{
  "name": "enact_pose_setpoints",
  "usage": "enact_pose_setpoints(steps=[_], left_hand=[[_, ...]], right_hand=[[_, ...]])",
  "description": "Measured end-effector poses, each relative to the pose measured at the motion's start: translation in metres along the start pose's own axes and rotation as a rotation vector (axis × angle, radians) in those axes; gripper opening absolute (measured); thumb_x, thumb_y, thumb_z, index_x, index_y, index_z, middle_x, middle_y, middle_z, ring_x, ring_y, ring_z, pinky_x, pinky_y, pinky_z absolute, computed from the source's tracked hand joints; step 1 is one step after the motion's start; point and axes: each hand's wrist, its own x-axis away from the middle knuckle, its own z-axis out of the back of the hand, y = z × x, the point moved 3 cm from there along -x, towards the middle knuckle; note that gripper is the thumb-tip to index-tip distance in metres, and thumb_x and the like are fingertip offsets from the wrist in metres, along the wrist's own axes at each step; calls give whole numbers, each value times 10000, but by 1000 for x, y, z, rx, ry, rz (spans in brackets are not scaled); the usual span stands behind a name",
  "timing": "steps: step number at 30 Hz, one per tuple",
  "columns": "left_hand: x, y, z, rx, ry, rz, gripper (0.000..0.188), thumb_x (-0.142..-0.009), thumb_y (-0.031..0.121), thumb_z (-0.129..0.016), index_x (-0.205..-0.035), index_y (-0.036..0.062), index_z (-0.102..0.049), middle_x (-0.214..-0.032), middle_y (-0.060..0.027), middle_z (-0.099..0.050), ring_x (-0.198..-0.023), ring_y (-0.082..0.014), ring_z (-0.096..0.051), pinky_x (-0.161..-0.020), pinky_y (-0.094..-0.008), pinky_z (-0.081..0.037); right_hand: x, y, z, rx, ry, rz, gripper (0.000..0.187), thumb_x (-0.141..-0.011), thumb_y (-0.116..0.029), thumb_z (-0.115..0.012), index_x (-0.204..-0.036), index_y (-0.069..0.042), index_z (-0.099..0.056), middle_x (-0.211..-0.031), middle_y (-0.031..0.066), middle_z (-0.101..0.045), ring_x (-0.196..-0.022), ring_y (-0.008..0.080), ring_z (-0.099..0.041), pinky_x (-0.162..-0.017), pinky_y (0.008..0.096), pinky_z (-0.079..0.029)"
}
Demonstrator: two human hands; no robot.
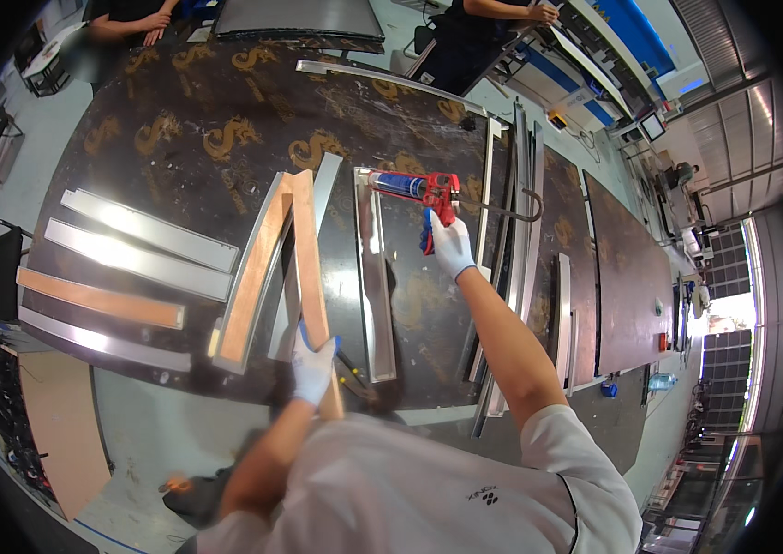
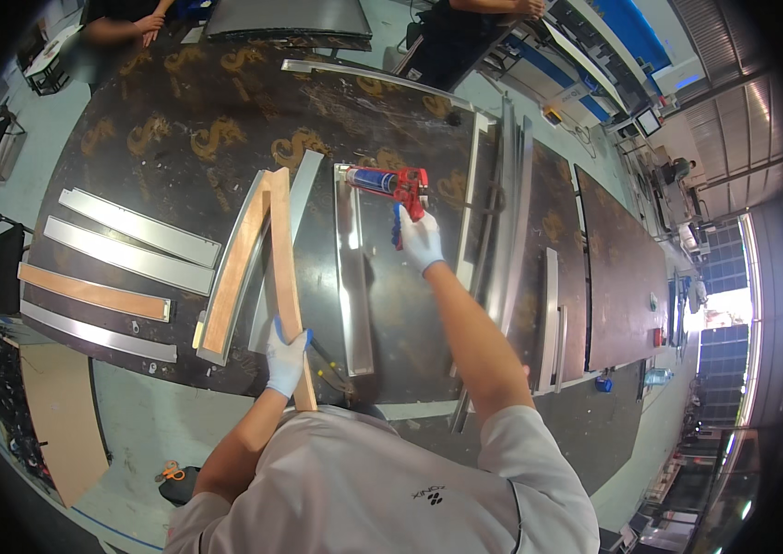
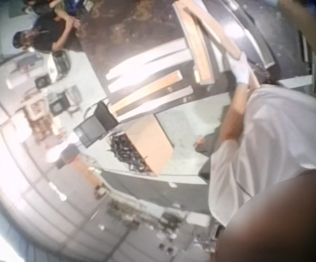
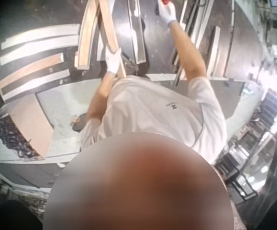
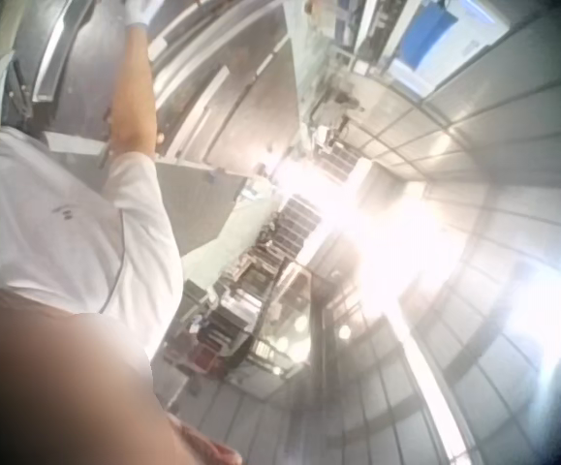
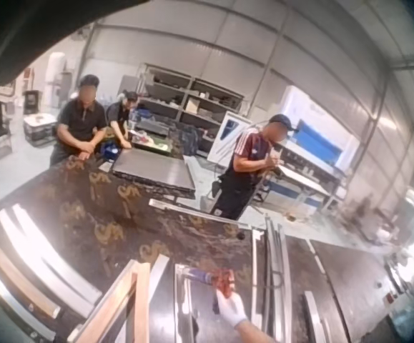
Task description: The person uses a caulking gun to apply adhesive along the edges of several metal strips laid on a workbench. They repeatedly pick up strips, apply adhesive, and place them back down while coworkers stand nearby.
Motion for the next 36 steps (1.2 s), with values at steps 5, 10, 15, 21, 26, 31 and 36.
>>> enact_pose_setpoints(steps=[5, 10, 15, 21, 26, 31, 36], left_hand=[[-6, -1, -37, -99, 12, 3, 881, -934, 227, -876, -1646, -49, -437, -1507, -277, -666, -1384, -381, -675, -1178, -435, -512], [-10, -10, -56, -32, 20, 34, 848, -936, 204, -871, -1634, -33, -452, -1437, -248, -698, -1302, -343, -712, -1129, -419, -542], [2, -19, -52, 58, 68, 16, 824, -959, 140, -862, -1633, -71, -439, -1481, -235, -671, -1325, -297, -683, -1129, -387, -537], [16, -37, -41, 64, 99, -8, 772, -984, 124, -846, -1614, -99, -459, -1472, -239, -669, -1336, -306, -664, -1158, -391, -512], [31, -47, -37, 159, 132, -14, 703, -984, 111, -846, -1561, -112, -512, -1442, -217, -682, -1289, -268, -674, -1124, -376, -527], [46, -38, -33, 130, 177, -29, 621, -1001, 88, -829, -1523, -96, -547, -1359, -165, -700, -1174, -239, -697, -1050, -362, -560], [55, -34, -34, 237, 178, -3, 549, -1030, 35, -790, -1518, -72, -562, -1331, -125, -694, -1148, -194, -682, -999, -323, -572]], right_hand=[[18, -14, 5, 138, 78, -20, 305, -1116, -311, -723, -964, -53, -668, -727, 11, -619, -575, 145, -595, -529, 357, -489], [57, -16, 23, 105, 54, -33, 300, -1110, -312, -731, -944, -77, -648, -712, -4, -592, -561, 130, -566, -517, 341, -453], [116, -4, 54, 122, 44, -64, 290, -1106, -312, -734, -942, -93, -640, -712, -26, -567, -565, 107, -540, -519, 314, -427], [192, 46, 105, 56, 34, -208, 265, -1092, -306, -756, -964, -85, -683, -751, -35, -603, -594, 85, -555, -544, 297, -439], [262, 82, 147, 387, 60, -288, 456, -1087, -456, -721, -1112, -1, -744, -796, 89, -665, -757, 174, -663, -740, 398, -532], [326, 92, 167, 387, -35, -195, 359, -1147, -377, -655, -1206, -33, -739, -943, 40, -735, -842, 162, -701, -795, 374, -575], [345, 97, 173, 483, -106, -152, 355, -1155, -372, -614, -1250, -62, -757, -1017, 110, -805, -959, 249, -744, -924, 437, -580]])
